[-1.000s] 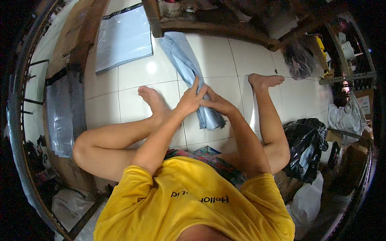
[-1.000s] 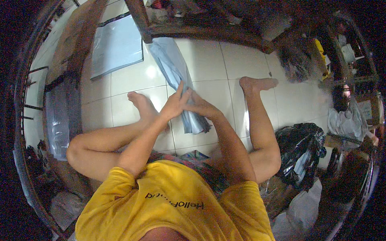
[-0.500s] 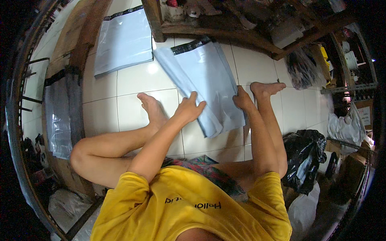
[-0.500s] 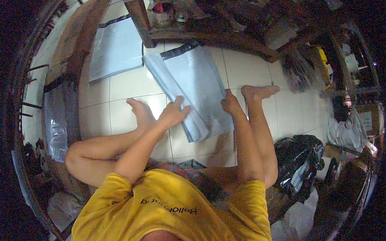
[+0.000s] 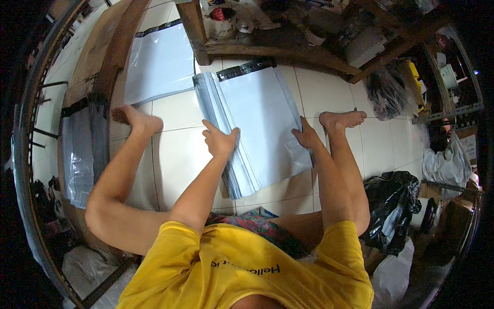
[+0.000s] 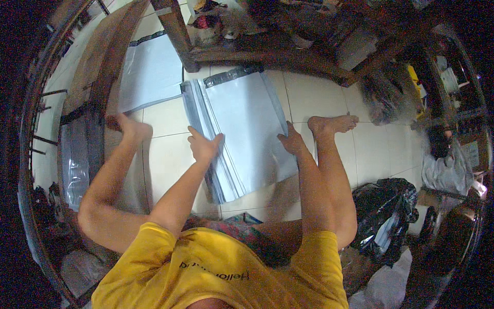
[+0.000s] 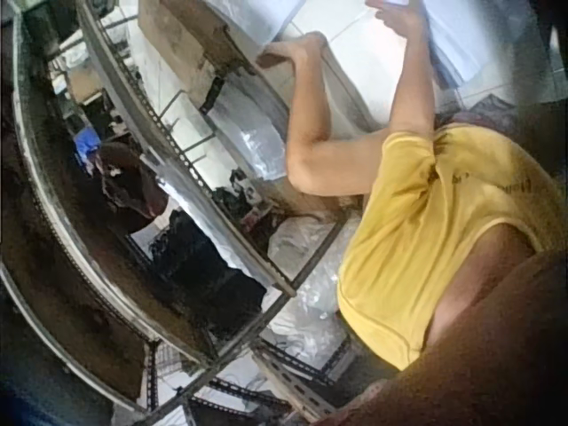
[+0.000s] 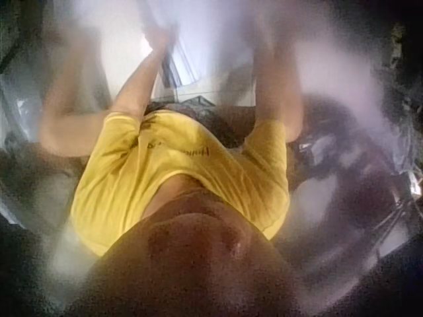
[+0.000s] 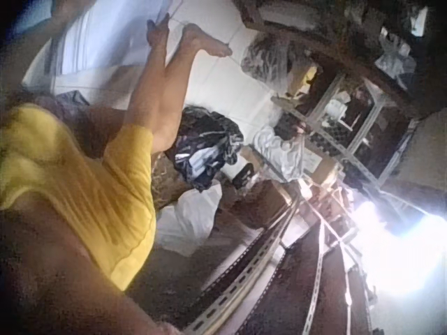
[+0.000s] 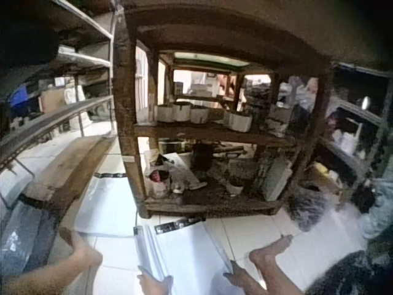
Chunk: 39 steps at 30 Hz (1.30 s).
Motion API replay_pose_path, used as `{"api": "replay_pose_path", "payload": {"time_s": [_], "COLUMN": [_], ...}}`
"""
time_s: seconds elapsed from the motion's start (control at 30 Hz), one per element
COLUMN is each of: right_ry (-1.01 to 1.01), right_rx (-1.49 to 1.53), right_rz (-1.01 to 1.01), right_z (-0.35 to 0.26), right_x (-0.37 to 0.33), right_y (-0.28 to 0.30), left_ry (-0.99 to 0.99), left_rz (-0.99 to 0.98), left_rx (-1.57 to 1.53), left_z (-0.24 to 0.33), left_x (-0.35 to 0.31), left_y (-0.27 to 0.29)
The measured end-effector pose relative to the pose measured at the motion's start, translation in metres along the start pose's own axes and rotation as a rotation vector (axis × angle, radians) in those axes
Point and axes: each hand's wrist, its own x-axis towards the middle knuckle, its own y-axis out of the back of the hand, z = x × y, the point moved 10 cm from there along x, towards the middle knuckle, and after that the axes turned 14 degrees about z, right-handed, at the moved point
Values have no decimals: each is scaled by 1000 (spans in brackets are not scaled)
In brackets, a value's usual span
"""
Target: The person sits on the floor and repeatedly pulls poly mailers from a roll, unfolds them, and folds them flat by hand. The folded mailers are stacked on the floor in front of the person.
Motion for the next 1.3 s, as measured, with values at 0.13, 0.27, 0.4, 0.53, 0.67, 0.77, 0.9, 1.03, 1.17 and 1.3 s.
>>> {"api": "replay_pose_path", "payload": {"time_s": [0.13, 0.27, 0.4, 0.53, 0.67, 0.77, 0.9, 1.03, 1.17, 1.3], "right_ry": [27, 73, -32, 47, 2, -68, -106, -51, -65, -7], "right_rx": [-15, -2, 40, 93, 125, 148, 184, 207, 112, 86], "right_rz": [-57, -5, -84, -98, -120, -100, -106, -40, -65, -23], "right_z": [-1, 13, 11, 19, 31, 53, 37, 19, 13, 10], "right_x": [1, 9, 4, 8, 21, 22, 13, 8, 11, 12], "right_y": [6, 1, 0, -8, -16, -18, -14, -6, 7, 1], "left_ry": [-115, 221, 62, -12, 77, 229, -101, -338, -52, 167], "left_rz": [-65, -97, -1, -53, -125, -113, 46, -50, 3, -204], "left_rx": [79, -569, -19, 107, -289, -505, -17, -129, -328, -549], "left_z": [4, -56, -6, 11, -49, -42, -2, -2, -37, -55], "left_x": [3, 51, 14, 5, 55, 51, 19, 7, 24, 33], "left_y": [-12, -23, -10, -12, -21, -15, -10, -29, -40, -64]}}
